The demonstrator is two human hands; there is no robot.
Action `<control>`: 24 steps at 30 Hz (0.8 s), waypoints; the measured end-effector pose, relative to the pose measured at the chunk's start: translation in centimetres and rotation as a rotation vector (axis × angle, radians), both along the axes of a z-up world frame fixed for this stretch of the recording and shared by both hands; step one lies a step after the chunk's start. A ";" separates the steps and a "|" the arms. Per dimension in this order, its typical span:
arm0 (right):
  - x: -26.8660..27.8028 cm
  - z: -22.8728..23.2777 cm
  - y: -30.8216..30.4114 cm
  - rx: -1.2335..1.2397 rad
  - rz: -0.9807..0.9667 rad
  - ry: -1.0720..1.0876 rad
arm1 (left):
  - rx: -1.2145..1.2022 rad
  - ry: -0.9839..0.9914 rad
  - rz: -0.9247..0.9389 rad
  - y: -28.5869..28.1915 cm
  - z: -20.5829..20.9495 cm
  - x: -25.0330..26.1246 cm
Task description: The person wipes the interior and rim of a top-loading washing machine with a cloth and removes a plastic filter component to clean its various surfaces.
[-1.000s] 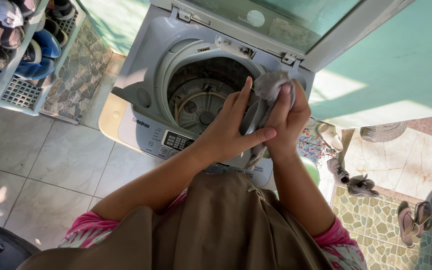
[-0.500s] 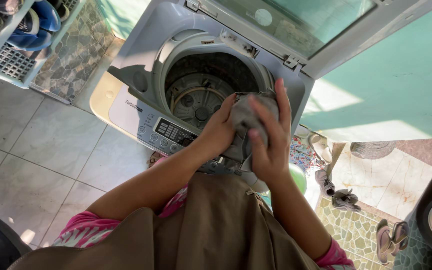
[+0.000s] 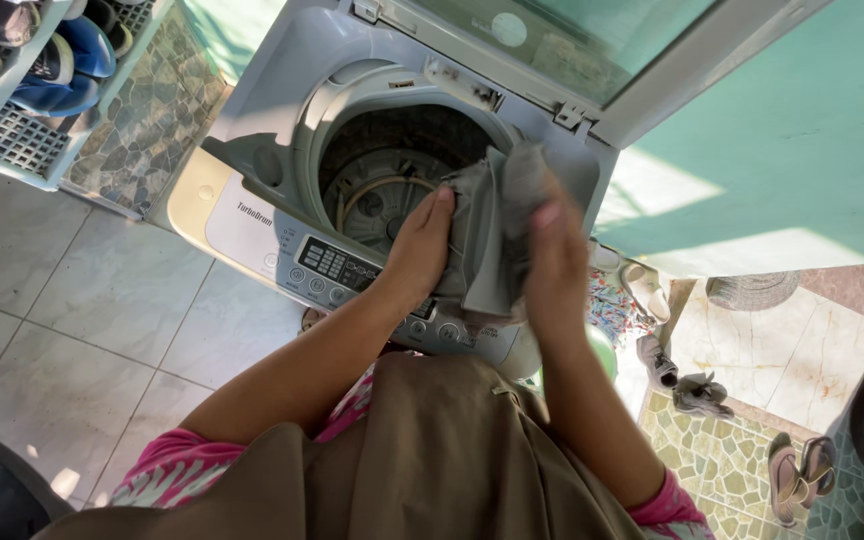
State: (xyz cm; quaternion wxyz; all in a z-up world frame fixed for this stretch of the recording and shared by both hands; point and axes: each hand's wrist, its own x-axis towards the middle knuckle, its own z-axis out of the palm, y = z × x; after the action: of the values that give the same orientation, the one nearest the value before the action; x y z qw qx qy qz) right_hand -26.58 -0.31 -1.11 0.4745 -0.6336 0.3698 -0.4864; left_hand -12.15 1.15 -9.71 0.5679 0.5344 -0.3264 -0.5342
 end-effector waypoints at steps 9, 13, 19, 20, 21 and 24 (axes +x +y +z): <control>-0.6 -2.9 -3.5 0.335 -0.076 0.053 | 0.130 -0.172 -0.131 1.4 -2.6 -1.9; 0.9 -1.4 -2.8 0.293 -0.104 -0.112 | 0.198 0.228 -0.067 0.3 -2.3 -0.9; 1.3 -1.2 2.8 -0.445 0.167 0.291 | 0.248 0.520 -0.068 -0.5 -3.9 2.4; 1.3 -1.8 1.6 -0.419 0.068 0.269 | 0.163 0.458 -0.169 -0.5 -4.5 2.4; 1.2 -2.2 0.2 -0.398 -0.027 0.243 | 0.161 0.458 -0.171 -0.6 -4.9 2.0; 1.8 -2.5 -3.5 -0.218 -0.153 0.252 | 0.185 0.252 -0.258 -0.2 -4.5 1.9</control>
State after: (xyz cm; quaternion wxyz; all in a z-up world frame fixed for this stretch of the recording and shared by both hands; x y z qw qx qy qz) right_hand -24.80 -3.85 -3.62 0.3145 -0.7072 0.4187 -0.4750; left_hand -10.27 0.98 -14.21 0.4796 0.4668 -0.2680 -0.6930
